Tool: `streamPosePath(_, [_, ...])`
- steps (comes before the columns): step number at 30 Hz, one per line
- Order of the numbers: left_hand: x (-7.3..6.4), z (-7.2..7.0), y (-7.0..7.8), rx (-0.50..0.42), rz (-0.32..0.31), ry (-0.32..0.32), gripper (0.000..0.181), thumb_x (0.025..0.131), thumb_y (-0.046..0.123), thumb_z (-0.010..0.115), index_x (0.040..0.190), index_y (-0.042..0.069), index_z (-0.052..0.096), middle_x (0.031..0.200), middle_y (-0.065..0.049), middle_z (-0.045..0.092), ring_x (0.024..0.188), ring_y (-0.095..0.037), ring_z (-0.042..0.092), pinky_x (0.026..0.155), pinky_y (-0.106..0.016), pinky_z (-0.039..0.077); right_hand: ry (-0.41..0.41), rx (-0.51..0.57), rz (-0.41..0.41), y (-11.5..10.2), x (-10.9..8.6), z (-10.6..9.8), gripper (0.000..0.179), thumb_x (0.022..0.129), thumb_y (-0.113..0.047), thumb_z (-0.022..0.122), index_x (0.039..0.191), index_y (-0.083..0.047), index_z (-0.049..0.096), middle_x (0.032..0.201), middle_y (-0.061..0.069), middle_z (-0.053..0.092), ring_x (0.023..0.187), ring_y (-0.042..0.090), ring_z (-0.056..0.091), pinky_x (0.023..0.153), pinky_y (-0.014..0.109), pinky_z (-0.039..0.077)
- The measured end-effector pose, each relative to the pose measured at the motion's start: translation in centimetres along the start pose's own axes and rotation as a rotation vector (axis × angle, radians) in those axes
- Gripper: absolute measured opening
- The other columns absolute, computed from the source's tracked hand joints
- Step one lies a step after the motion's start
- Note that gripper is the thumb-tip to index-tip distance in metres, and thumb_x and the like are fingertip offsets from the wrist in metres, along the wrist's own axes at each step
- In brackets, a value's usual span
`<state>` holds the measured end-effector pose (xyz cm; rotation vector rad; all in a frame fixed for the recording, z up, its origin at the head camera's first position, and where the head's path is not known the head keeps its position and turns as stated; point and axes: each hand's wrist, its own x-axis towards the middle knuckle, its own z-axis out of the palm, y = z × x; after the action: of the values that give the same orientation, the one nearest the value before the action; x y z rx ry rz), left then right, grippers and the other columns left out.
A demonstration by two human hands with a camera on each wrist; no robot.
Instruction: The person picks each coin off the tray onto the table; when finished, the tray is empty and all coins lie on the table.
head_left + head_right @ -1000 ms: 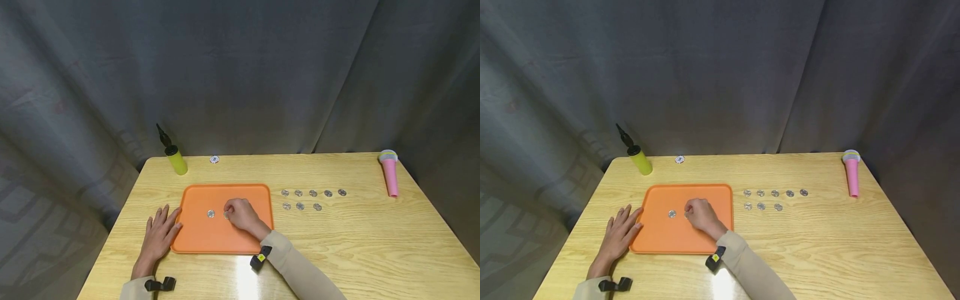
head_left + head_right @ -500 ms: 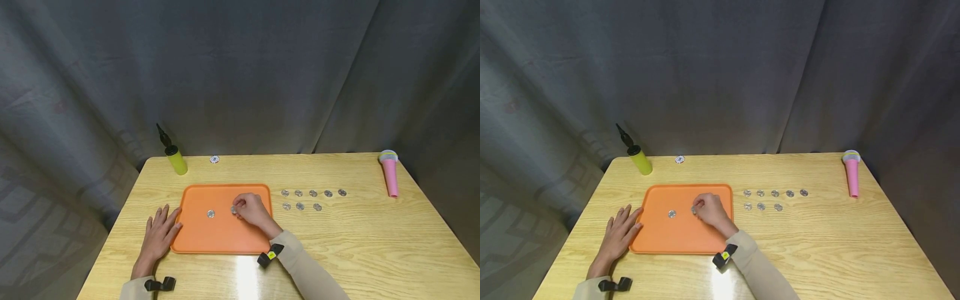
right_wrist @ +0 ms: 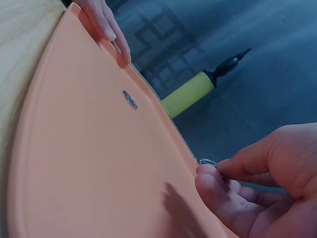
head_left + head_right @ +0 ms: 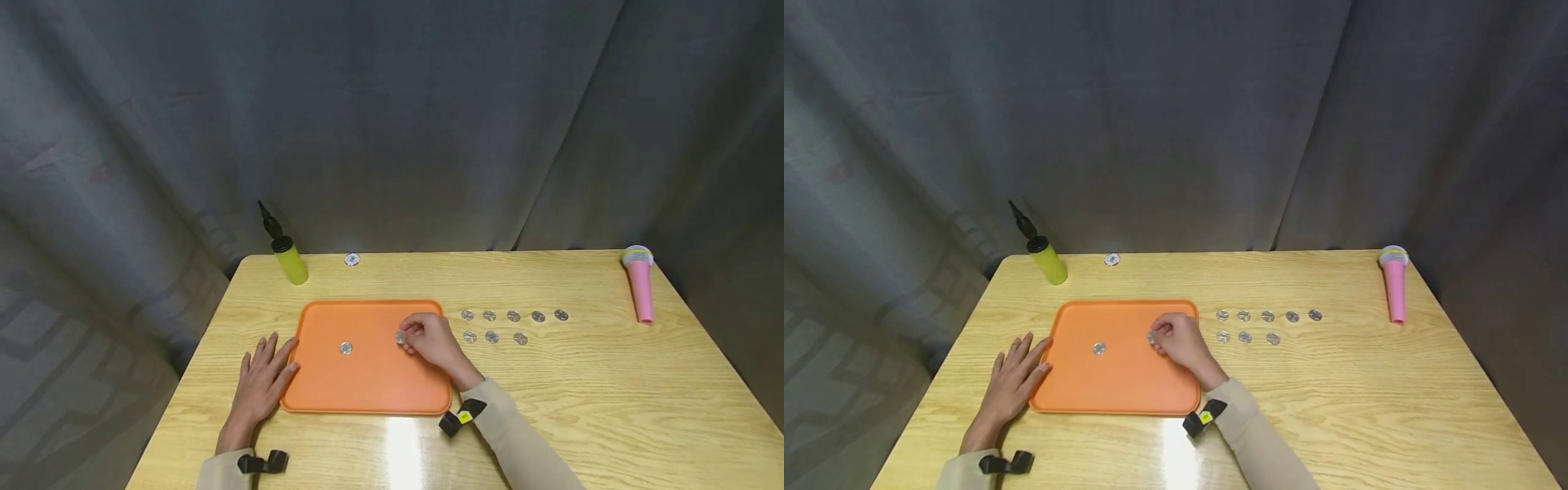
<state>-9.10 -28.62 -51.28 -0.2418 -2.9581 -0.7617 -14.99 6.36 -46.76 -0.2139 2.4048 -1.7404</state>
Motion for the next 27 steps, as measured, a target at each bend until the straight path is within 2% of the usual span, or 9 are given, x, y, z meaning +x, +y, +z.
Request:
streamPosePath(13, [0.0,0.1,0.1,-0.002,0.001,0.003,0.051,0.103,0.036,0.052,0.151,0.019,0.048,0.161,-0.029,0.030,0.150,-0.055,0.019,0.114,-0.074,0.008,0.028,0.018,0.063,1.1,-0.8,-2.2,0.011,0.089,0.003,0.069,0.099,0.007,0.072,0.081,0.018,0.074,0.060,0.017,0.070,0.058,0.028,0.060])
streamPosePath(22, [0.0,0.0,0.0,-0.002,0.004,0.005,0.050,0.103,0.036,0.052,0.151,0.020,0.048,0.161,-0.028,0.030,0.149,-0.055,0.019,0.114,-0.074,0.009,0.039,0.015,0.024,2.0,-1.6,-4.7,0.015,0.092,0.007,0.060,0.103,0.013,0.068,0.087,0.026,0.071,0.069,0.025,0.072,0.061,0.031,0.061])
streamPosePath(27, [0.0,0.0,0.1,0.000,0.002,0.006,0.050,0.103,0.036,0.052,0.151,0.019,0.048,0.161,-0.029,0.030,0.149,-0.055,0.019,0.114,-0.074,0.009,0.073,-0.024,0.007,2.3,-2.1,-6.0,0.016,0.092,0.006,0.060,0.104,0.013,0.069,0.087,0.025,0.072,0.067,0.020,0.072,0.061,0.029,0.061])
